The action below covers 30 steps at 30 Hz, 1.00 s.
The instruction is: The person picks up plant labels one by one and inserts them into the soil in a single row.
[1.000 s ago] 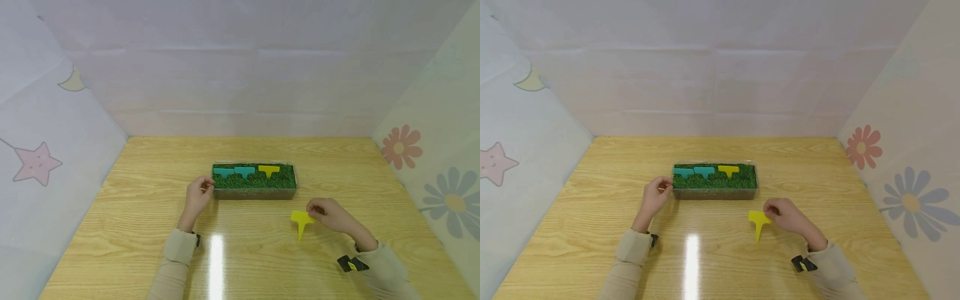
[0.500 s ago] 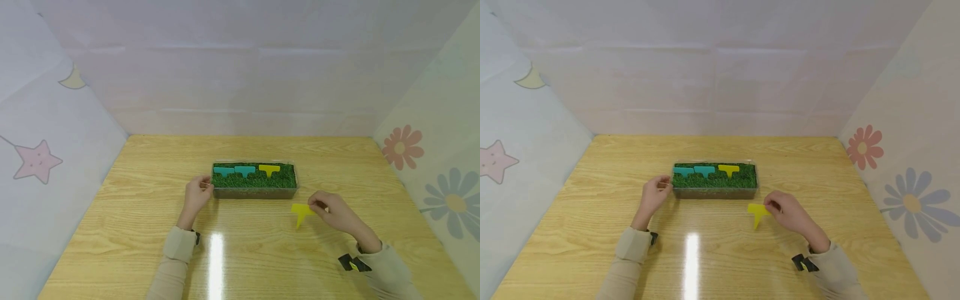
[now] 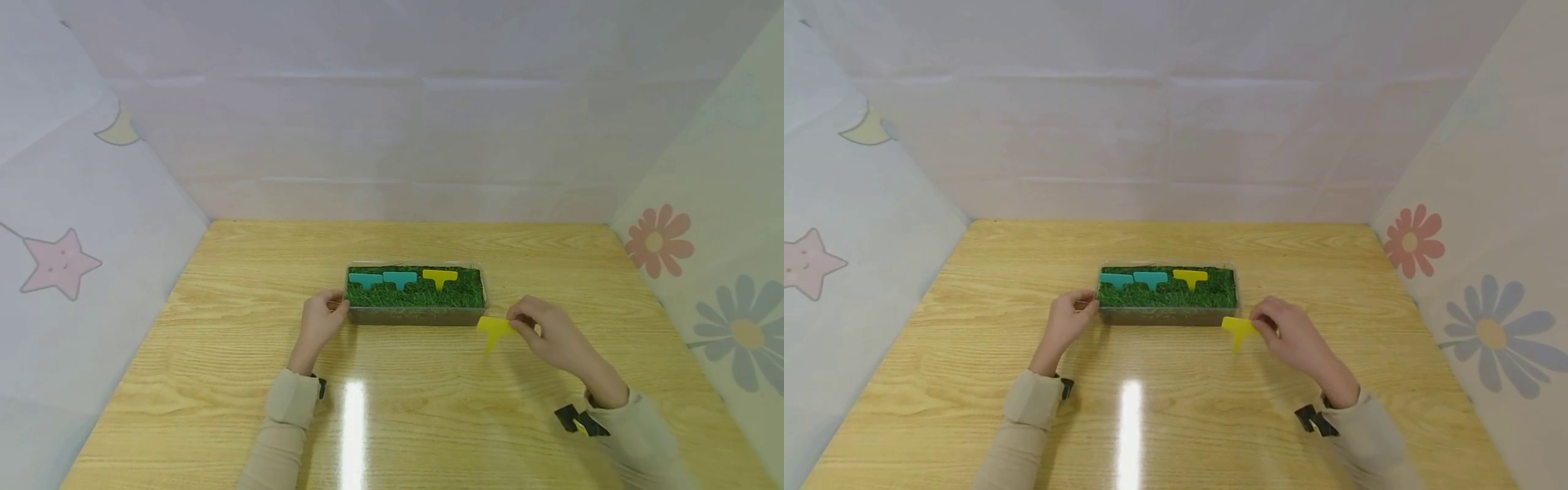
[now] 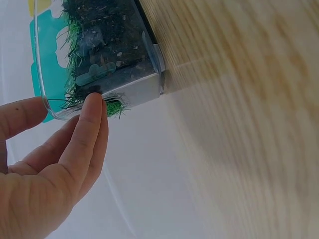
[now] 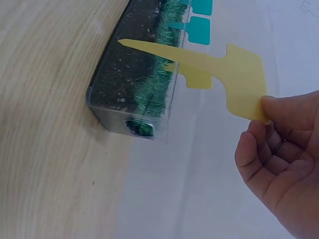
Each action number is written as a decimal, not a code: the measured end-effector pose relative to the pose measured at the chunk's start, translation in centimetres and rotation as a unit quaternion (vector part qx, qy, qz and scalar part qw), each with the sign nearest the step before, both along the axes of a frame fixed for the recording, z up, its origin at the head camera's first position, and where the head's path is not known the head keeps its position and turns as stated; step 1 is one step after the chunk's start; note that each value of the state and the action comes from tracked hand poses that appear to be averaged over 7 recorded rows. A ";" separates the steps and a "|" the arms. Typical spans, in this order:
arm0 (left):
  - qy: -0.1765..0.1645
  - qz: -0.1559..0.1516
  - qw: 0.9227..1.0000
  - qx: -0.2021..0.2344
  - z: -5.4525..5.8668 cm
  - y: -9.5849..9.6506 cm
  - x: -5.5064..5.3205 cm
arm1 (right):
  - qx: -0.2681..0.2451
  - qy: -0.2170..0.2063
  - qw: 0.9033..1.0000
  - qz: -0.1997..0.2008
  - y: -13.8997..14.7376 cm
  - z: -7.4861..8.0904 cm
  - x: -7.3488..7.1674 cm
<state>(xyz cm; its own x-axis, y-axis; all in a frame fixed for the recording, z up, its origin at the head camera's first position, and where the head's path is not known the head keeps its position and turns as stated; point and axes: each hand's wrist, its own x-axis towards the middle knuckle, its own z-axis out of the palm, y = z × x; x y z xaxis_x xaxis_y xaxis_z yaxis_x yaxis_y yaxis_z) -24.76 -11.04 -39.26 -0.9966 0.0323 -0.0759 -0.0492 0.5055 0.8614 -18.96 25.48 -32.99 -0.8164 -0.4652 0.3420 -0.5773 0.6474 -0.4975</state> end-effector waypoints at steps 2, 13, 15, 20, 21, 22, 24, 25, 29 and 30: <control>-0.001 0.000 1.000 -0.001 0.0 0.0 0.0 | 0.000 0.010 1.000 0.000 0.0 0.3 -0.2; 0.006 -0.006 1.000 0.000 -0.2 -0.2 -0.1 | 0.001 0.059 0.998 0.007 -0.2 1.9 -1.4; 0.007 -0.007 1.000 0.000 -0.1 -0.2 -0.1 | -0.003 0.066 0.998 0.009 -0.3 2.1 -1.6; 0.011 -0.009 1.000 0.001 -0.1 -0.3 0.0 | -0.003 0.080 0.997 -0.003 -0.3 2.4 -2.2; 0.010 -0.009 1.000 0.002 0.0 -0.3 0.0 | -0.003 0.083 0.997 -0.007 -0.3 2.4 -2.3; 0.011 -0.009 1.000 0.002 -0.1 -0.3 0.0 | -0.003 0.085 0.996 -0.011 -0.3 2.5 -2.4; 0.011 -0.010 1.000 0.002 -0.1 -0.3 0.0 | -0.004 0.093 0.995 -0.019 -0.2 2.5 -2.7; 0.011 -0.010 1.000 0.003 0.0 -0.3 0.0 | -0.005 0.097 0.995 -0.023 -0.1 2.5 -2.8; 0.008 -0.010 1.000 0.005 0.0 -0.2 0.0 | -0.004 0.110 0.993 -0.036 -0.1 2.4 -3.4; 0.007 -0.011 1.000 0.006 0.0 -0.2 0.0 | -0.003 0.112 0.993 -0.039 -0.1 2.4 -3.5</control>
